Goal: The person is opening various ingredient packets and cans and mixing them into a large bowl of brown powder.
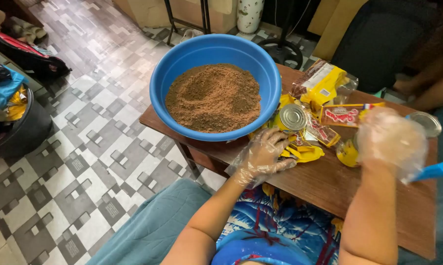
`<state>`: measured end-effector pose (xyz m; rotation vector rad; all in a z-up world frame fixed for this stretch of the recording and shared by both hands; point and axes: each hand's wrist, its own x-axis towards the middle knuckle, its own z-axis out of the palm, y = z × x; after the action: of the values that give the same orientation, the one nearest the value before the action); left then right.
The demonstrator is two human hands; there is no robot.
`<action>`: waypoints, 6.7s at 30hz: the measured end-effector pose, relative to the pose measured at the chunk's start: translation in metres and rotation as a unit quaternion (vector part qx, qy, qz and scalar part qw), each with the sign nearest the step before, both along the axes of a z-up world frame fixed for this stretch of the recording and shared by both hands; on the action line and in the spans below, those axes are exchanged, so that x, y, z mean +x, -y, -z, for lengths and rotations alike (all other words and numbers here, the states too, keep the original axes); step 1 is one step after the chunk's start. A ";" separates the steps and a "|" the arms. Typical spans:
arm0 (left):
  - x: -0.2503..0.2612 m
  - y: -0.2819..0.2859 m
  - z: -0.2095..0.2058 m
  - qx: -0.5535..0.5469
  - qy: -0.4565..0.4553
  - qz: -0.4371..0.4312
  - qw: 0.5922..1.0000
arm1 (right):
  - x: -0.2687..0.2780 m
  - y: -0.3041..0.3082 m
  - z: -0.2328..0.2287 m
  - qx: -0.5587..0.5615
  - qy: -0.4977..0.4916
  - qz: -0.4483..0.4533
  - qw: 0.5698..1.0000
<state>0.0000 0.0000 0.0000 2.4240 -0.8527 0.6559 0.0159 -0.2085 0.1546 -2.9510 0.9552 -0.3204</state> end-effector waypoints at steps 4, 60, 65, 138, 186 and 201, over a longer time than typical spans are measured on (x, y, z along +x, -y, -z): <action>-0.009 0.001 0.002 -0.051 0.048 0.050 0.996 | -0.025 0.102 0.075 -0.346 0.223 -0.166 0.896; -0.036 0.101 0.062 -0.304 -0.218 0.108 0.921 | -0.064 0.058 0.112 0.556 0.265 -0.347 0.707; -0.032 0.088 0.027 -0.206 -0.349 0.042 0.913 | -0.106 0.031 0.062 0.377 0.271 -0.288 0.838; -0.041 0.068 0.002 -0.319 -0.393 0.135 0.852 | -0.075 0.055 0.106 0.537 0.263 -0.385 0.703; -0.042 0.064 -0.037 -0.316 -0.345 0.107 0.877 | -0.071 0.025 0.068 0.468 0.205 -0.420 0.750; -0.030 0.065 -0.010 -0.148 -0.339 0.066 0.927 | -0.071 0.048 0.116 0.502 0.241 -0.382 0.738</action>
<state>-0.0302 -0.0653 0.0104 2.0684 -0.5606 -0.1178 -0.0552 -0.2560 0.0385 -1.8207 -0.2016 -0.3368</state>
